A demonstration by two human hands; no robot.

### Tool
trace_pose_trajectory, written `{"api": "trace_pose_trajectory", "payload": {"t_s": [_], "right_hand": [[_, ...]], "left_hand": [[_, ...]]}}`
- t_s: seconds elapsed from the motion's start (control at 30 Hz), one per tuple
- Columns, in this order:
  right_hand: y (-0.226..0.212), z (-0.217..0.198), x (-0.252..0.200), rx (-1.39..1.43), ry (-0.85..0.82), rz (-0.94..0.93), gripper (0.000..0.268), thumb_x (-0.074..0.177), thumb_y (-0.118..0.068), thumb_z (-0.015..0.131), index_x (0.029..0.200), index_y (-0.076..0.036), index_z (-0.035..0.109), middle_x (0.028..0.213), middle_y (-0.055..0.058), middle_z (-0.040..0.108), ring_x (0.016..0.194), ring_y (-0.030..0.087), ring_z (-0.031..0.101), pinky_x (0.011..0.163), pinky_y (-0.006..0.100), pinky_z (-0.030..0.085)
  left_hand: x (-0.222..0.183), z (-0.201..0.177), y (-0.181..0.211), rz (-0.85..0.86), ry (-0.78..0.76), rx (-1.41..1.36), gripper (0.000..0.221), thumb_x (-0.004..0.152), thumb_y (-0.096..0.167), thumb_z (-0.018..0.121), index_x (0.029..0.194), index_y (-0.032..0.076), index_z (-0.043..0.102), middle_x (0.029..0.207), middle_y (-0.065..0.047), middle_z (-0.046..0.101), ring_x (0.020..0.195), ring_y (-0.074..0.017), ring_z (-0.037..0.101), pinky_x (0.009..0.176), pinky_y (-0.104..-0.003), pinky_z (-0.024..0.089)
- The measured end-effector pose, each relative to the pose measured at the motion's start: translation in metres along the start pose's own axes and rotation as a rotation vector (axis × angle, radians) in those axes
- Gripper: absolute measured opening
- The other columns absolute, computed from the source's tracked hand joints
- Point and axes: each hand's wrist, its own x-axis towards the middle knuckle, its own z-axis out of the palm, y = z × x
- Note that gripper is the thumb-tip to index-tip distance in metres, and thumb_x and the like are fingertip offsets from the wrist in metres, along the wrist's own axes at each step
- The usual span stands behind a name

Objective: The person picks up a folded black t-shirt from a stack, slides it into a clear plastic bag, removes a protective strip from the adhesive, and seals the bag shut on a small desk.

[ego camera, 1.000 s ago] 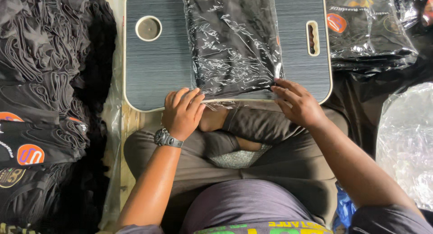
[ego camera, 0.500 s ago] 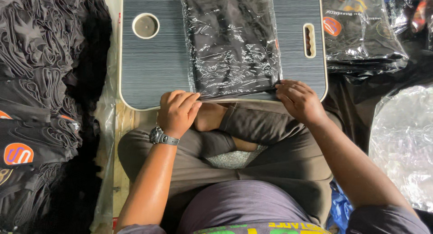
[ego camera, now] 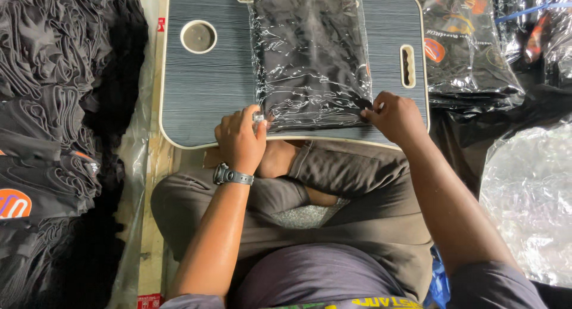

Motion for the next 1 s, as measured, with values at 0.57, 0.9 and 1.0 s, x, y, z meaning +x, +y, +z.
{"api": "trace_pose_trajectory", "payload": {"t_s": [0.57, 0.9, 1.0], "right_hand": [[-0.071, 0.057, -0.036, -0.263, -0.035, -0.303, 0.083, 0.079, -0.065, 0.053, 0.144, -0.015, 0.04, 0.15, 0.005, 0.039, 0.14, 0.02, 0.033, 0.115, 0.046, 0.019], [-0.092, 0.0, 0.0, 0.043, 0.018, -0.203, 0.066, 0.085, -0.039, 0.063, 0.143, -0.015, 0.043, 0.151, 0.017, 0.033, 0.136, 0.043, 0.031, 0.107, 0.059, 0.027], [-0.09, 0.012, 0.066, -0.028, -0.009, -0.155, 0.064, 0.094, -0.038, 0.051, 0.15, -0.021, 0.025, 0.157, 0.011, 0.01, 0.142, 0.041, 0.012, 0.111, 0.055, 0.016]], "left_hand": [[0.003, -0.008, -0.001, -0.004, -0.215, 0.109, 0.017, 0.081, 0.026, 0.066, 0.095, 0.035, 0.063, 0.13, 0.001, 0.05, 0.133, -0.043, 0.034, 0.097, -0.072, 0.025], [0.047, -0.004, 0.056, -0.007, -0.181, -0.007, 0.033, 0.083, 0.014, 0.06, 0.114, 0.024, 0.057, 0.137, -0.01, 0.046, 0.129, -0.0496, 0.036, 0.094, -0.075, 0.028], [0.097, 0.037, 0.078, 0.119, -0.18, -0.008, 0.046, 0.087, 0.027, 0.054, 0.133, 0.019, 0.051, 0.147, -0.013, 0.038, 0.134, -0.0476, 0.031, 0.098, -0.07, 0.029]]}}
